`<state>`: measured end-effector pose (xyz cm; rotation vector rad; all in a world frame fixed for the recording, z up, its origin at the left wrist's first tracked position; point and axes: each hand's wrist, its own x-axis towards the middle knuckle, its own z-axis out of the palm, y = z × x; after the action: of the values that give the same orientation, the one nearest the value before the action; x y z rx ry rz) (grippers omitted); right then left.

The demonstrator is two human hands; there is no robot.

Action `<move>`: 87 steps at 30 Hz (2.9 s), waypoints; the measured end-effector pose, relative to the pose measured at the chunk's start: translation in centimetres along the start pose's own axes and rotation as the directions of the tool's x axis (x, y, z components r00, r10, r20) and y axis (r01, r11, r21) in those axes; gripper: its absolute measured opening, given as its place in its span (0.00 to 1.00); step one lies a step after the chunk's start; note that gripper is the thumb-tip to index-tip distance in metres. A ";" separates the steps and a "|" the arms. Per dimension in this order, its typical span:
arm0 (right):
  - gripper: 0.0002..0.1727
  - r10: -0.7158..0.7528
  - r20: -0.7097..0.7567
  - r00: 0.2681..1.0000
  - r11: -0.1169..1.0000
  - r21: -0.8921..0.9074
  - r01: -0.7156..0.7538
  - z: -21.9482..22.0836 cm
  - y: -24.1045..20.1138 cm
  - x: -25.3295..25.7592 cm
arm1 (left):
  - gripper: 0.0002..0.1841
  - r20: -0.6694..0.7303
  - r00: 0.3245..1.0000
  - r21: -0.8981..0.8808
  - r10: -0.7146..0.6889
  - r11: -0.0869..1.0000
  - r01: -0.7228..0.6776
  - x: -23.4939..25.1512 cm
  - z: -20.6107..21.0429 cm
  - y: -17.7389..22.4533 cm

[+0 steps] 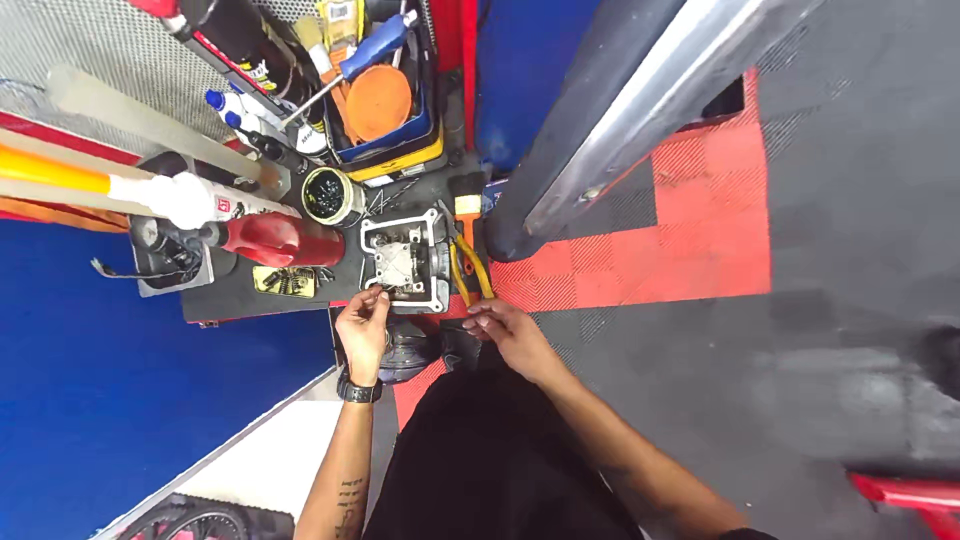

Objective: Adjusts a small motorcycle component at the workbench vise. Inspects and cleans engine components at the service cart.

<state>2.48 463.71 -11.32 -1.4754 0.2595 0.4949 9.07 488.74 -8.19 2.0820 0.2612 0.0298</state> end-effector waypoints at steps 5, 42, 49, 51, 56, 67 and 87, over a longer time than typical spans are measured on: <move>0.17 0.226 0.035 0.973 0.806 0.554 -0.207 -1.9 1.0 0.2 | 0.10 0.020 1.000 -0.014 0.004 1.000 -0.004 0.0 -0.1 0.1; 0.23 0.005 0.113 0.994 0.892 0.449 -0.056 -4.8 -3.5 1.9 | 0.07 -0.024 0.998 -0.031 -0.058 0.998 0.057 -0.2 0.3 0.9; 0.10 -0.171 0.032 0.985 0.941 0.302 0.154 -4.1 -3.2 3.0 | 0.07 -0.023 0.998 -0.025 -0.050 0.998 0.049 -0.2 0.2 0.9; 0.09 -0.218 -0.010 0.976 0.953 0.215 0.215 -3.8 -3.6 3.4 | 0.07 -0.023 0.998 -0.023 -0.054 0.998 0.054 -0.2 0.2 1.0; 0.09 -0.252 -0.095 0.963 0.916 0.298 0.269 -2.3 -4.6 5.0 | 0.07 -0.026 0.998 -0.011 -0.048 0.999 0.048 -0.4 0.3 1.0; 0.09 -0.188 -0.164 0.968 0.801 0.545 0.248 2.2 -4.3 8.2 | 0.07 -0.051 0.998 -0.036 -0.047 0.998 0.045 -0.5 0.6 0.9; 0.11 -0.530 -0.046 0.847 0.753 -0.484 0.445 1.8 -3.2 7.5 | 0.12 -0.044 0.997 -0.005 -0.057 0.998 0.057 -0.6 0.3 0.0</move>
<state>10.25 466.56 -11.79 -1.9753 -0.1260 -0.0226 8.56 488.37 -8.29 2.0710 0.3473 0.0411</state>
